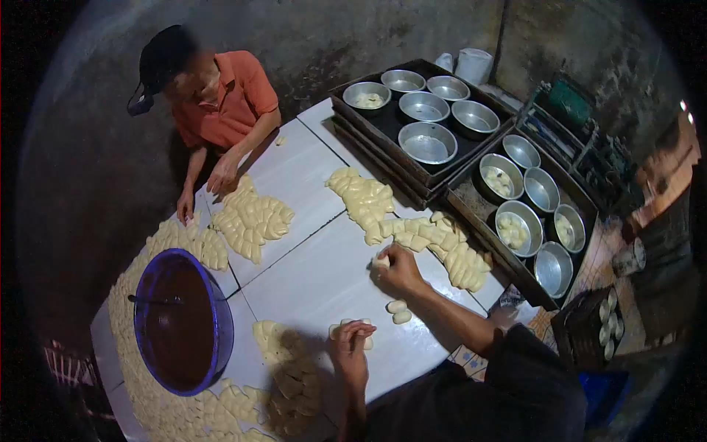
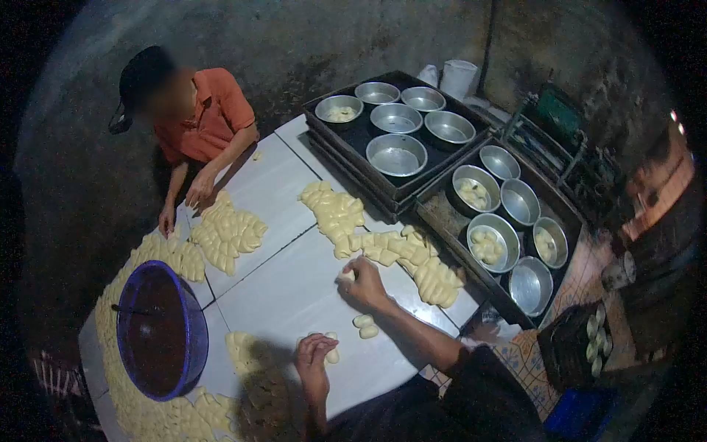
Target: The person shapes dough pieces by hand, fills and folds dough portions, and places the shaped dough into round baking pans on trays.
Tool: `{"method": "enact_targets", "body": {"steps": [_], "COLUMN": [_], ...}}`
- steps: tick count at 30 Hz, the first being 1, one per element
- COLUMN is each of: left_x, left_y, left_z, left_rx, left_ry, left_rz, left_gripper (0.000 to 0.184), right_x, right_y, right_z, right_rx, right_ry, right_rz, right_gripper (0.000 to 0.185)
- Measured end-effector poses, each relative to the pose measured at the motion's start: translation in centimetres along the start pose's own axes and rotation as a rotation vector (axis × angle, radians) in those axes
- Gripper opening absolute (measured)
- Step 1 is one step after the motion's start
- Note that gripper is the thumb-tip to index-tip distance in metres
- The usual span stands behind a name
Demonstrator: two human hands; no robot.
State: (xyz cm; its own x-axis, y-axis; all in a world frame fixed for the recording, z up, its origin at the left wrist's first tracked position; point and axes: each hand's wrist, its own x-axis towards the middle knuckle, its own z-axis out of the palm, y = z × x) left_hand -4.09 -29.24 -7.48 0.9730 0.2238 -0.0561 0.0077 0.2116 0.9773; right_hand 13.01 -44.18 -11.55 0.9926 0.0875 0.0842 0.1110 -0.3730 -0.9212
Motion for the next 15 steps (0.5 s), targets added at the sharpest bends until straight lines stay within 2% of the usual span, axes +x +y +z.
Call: {"method": "enact_targets", "body": {"steps": [2, 3, 4, 5, 6, 8, 9, 11, 13, 14, 15], "left_x": [-0.6, -0.8, -1.0, -1.0, -1.1, -1.8, -2.5, -3.4, -3.8, -4.3, -4.8], "left_y": [-0.7, -0.3, 0.1, 0.5, 0.7, 0.3, 0.3, 1.4, 1.2, 1.1, 1.2], "left_z": [-1.3, -1.4, -1.0, -0.8, -0.5, 0.4, 0.9, 0.7, 0.5, 0.2, -0.1], "left_rx": [-0.150, -0.240, -0.216, -0.186, -0.180, -0.150, -0.271, 0.036, 0.033, 0.024, 0.027], "left_ry": [0.094, 0.106, 0.100, 0.088, 0.106, -0.011, 0.107, 0.171, 0.175, 0.185, 0.201], "left_rz": [-0.099, -0.152, -0.145, -0.136, -0.142, 0.042, 0.029, 0.015, 0.013, 0.003, 0.003], "left_gripper": [0.032, 0.029, 0.028, 0.026, 0.026, 0.023, 0.022, 0.020, 0.015, 0.012, 0.012], "right_x": [-5.6, -7.8, -9.2, -10.3, -11.1, -12.6, -13.1, -13.3, -12.4, -12.5, -13.1], "right_y": [-5.5, -7.3, -6.6, -8.8, -9.0, -9.8, -10.2, -8.4, -8.3, -10.4, -10.9], "right_z": [-2.0, -2.8, -2.3, -3.3, -3.2, -2.7, -2.7, -1.8, -0.8, -1.2, -0.5], "right_rx": [0.149, 0.200, 0.297, 0.251, 0.283, 0.283, 0.253, 0.215, 0.402, 0.375, 0.329], "right_ry": [-0.256, -0.393, -0.441, -0.485, -0.427, -0.334, -0.293, -0.332, -0.234, -0.290, -0.425], "right_rz": [-0.098, -0.113, -0.248, -0.241, -0.229, -0.239, -0.263, -0.285, -0.262, -0.313, -0.418], "right_gripper": [0.029, 0.029, 0.027, 0.025, 0.023, 0.023, 0.025, 0.026, 0.031, 0.043, 0.047]}}
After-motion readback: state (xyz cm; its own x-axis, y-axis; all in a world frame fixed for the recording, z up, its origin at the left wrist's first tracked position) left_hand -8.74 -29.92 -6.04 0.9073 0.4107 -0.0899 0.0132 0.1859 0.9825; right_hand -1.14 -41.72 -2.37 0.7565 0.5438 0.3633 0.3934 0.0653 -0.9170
